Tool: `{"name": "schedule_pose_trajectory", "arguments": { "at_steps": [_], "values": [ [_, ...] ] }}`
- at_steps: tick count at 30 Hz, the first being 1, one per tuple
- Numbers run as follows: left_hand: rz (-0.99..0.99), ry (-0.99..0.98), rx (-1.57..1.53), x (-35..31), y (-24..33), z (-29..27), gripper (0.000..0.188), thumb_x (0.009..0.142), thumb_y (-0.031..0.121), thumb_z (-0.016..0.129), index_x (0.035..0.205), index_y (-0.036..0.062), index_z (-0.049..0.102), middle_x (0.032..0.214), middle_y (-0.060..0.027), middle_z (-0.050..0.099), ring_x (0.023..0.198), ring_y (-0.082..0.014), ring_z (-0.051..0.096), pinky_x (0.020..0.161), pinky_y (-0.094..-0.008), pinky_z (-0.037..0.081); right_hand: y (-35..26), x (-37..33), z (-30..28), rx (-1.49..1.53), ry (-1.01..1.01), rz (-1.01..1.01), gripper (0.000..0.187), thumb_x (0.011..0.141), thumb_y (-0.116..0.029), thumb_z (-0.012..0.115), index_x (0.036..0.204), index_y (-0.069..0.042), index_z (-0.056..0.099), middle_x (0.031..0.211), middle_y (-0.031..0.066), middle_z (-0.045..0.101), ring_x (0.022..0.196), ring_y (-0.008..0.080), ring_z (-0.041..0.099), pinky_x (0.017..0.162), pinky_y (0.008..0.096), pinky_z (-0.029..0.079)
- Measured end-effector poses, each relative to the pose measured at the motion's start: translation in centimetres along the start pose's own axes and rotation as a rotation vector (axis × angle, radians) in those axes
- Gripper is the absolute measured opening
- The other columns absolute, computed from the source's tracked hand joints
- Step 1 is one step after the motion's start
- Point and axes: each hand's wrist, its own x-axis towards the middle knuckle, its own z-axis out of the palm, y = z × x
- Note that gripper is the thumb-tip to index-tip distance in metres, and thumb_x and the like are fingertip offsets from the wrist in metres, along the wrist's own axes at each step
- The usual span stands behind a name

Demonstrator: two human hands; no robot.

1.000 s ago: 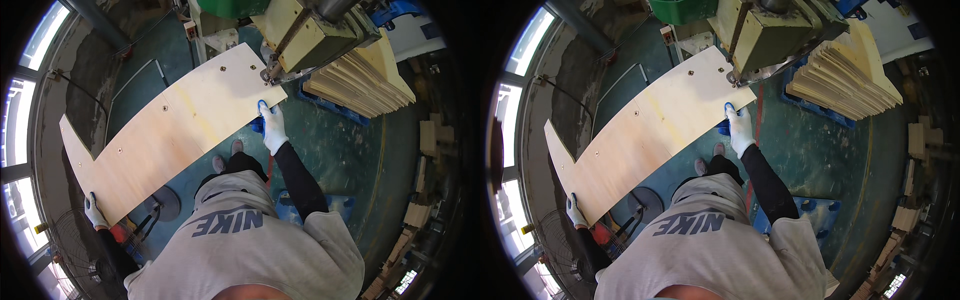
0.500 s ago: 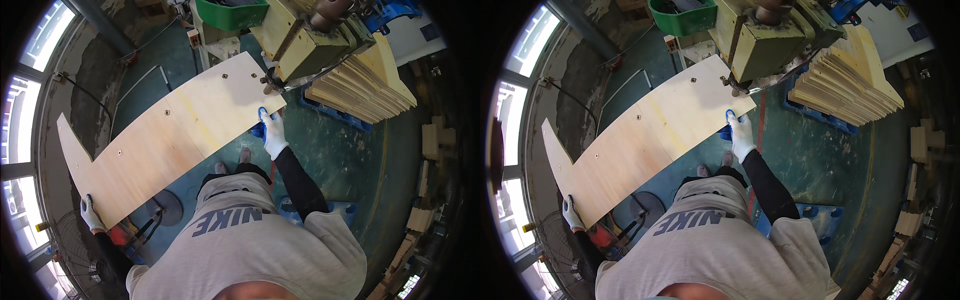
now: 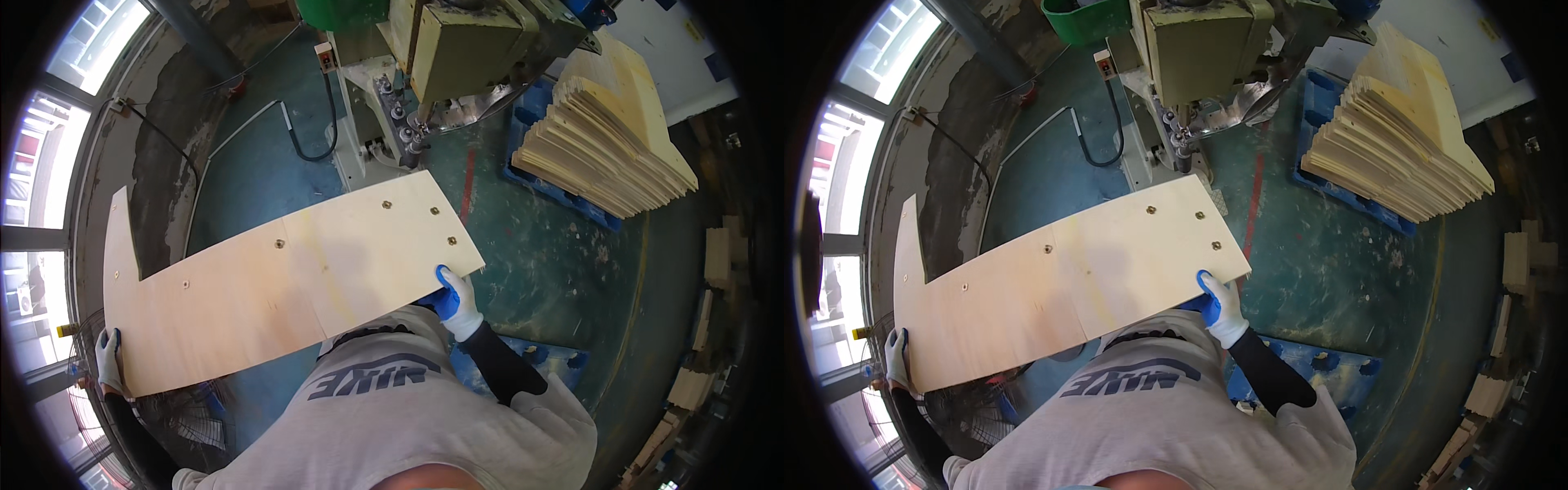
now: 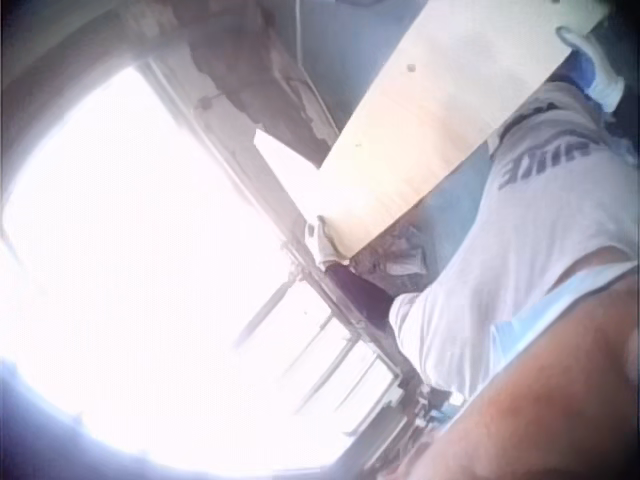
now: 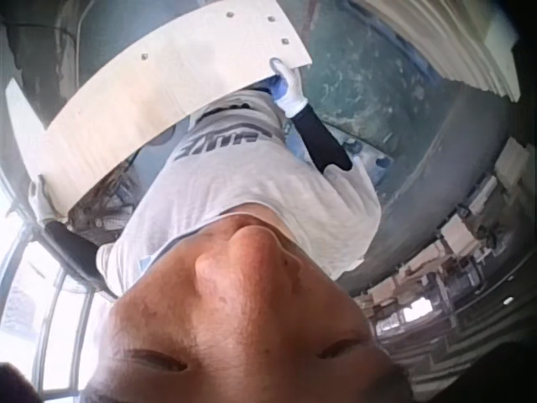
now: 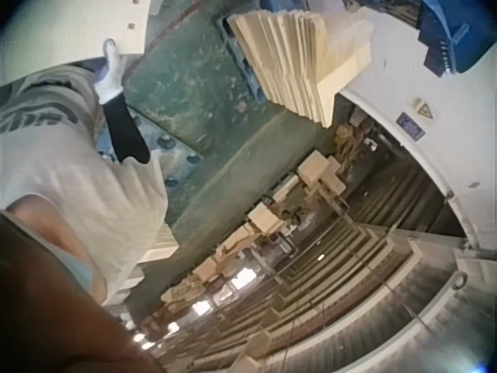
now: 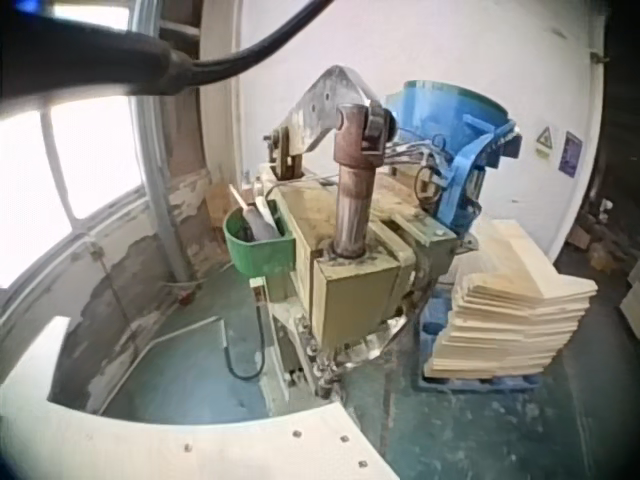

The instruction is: The person places wooden panels into a machine to punch holes, then clears sawdust from the panel using a tool and stacks them on a pallet.

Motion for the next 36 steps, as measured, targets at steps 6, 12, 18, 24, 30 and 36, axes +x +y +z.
{"name": "schedule_pose_trajectory", "arguments": {
  "at_steps": [6, 12, 18, 24, 30, 36],
  "values": [
    [-0.096, -0.382, 0.256, -2.3, 4.1, 20.3, 0.03, 0.092, 0.022, 0.073, 0.103, -0.005, 0.067, 0.089, -0.0049, 0.069, 0.075, -0.0111, 0.062, 0.067, -0.0278, 0.052, -7.1, -0.5, -12.3, 0.3, 0.338, -0.218, 0.049, 0.096, -0.023, 0.059, 0.14, -0.008, 0.042, 0.133, 0.0129, 0.057, 0.121, 0.03, 0.06, 0.098, 0.0483, 0.054],
    [-0.096, -0.602, -0.243, -16.8, 7.6, 52.9, 0.041, 0.094, 0.027, 0.073, 0.109, -0.0108, 0.063, 0.096, -0.0117, 0.071, 0.077, -0.0153, 0.067, 0.066, -0.0286, 0.054, -13.0, -2.7, -13.7, 0.167, 0.499, -0.512, 0.051, 0.09, -0.006, 0.067, 0.135, -0.008, 0.044, 0.132, 0.0093, 0.056, 0.121, 0.0217, 0.057, 0.1, 0.0396, 0.05],
    [-0.069, -0.713, -0.339, -28.7, 13.7, 70.0, 0.046, 0.095, 0.03, 0.072, 0.113, -0.0101, 0.057, 0.1, -0.0117, 0.067, 0.089, -0.0167, 0.065, 0.075, -0.0296, 0.054, -15.6, -5.4, -21.9, 0.097, 0.481, -0.438, 0.049, 0.085, 0.008, 0.064, 0.13, 0.0, 0.05, 0.118, 0.0119, 0.066, 0.104, 0.0211, 0.067, 0.093, 0.0352, 0.056],
    [0.665, -0.748, -0.06, -25.8, 31.3, 76.6, 0.021, 0.091, 0.018, 0.072, 0.087, -0.0016, 0.067, 0.066, -0.0083, 0.064, 0.058, -0.0119, 0.06, 0.053, -0.0307, 0.047, -29.7, -0.4, -28.3, 0.026, 0.344, -0.565, 0.042, 0.086, 0.006, 0.064, 0.126, 0.002, 0.055, 0.115, 0.012, 0.068, 0.103, 0.0205, 0.068, 0.09, 0.0326, 0.056],
    [1.301, -0.561, -0.008, -23.4, 51.5, 96.7, 0.058, 0.091, 0.031, 0.071, 0.132, -0.0049, 0.054, 0.13, -0.0258, 0.059, 0.118, -0.0406, 0.059, 0.101, -0.0447, 0.047, -43.8, 8.1, -32.9, -0.078, 0.154, -0.537, 0.042, 0.087, 0.001, 0.064, 0.128, 0.003, 0.056, 0.116, 0.0122, 0.068, 0.098, 0.0173, 0.069, 0.085, 0.0303, 0.057],
    [0.661, -1.019, -0.513, -20.5, 61.9, 111.3, 0.052, 0.095, 0.016, 0.071, 0.136, -0.0068, 0.049, 0.126, -0.0136, 0.064, 0.11, -0.0196, 0.064, 0.095, -0.0317, 0.051, -55.3, 19.1, -35.8, -0.06, 0.018, -0.566, 0.043, 0.091, -0.004, 0.067, 0.132, 0.001, 0.056, 0.118, 0.01, 0.067, 0.099, 0.0147, 0.068, 0.086, 0.0287, 0.056]
  ]
}}
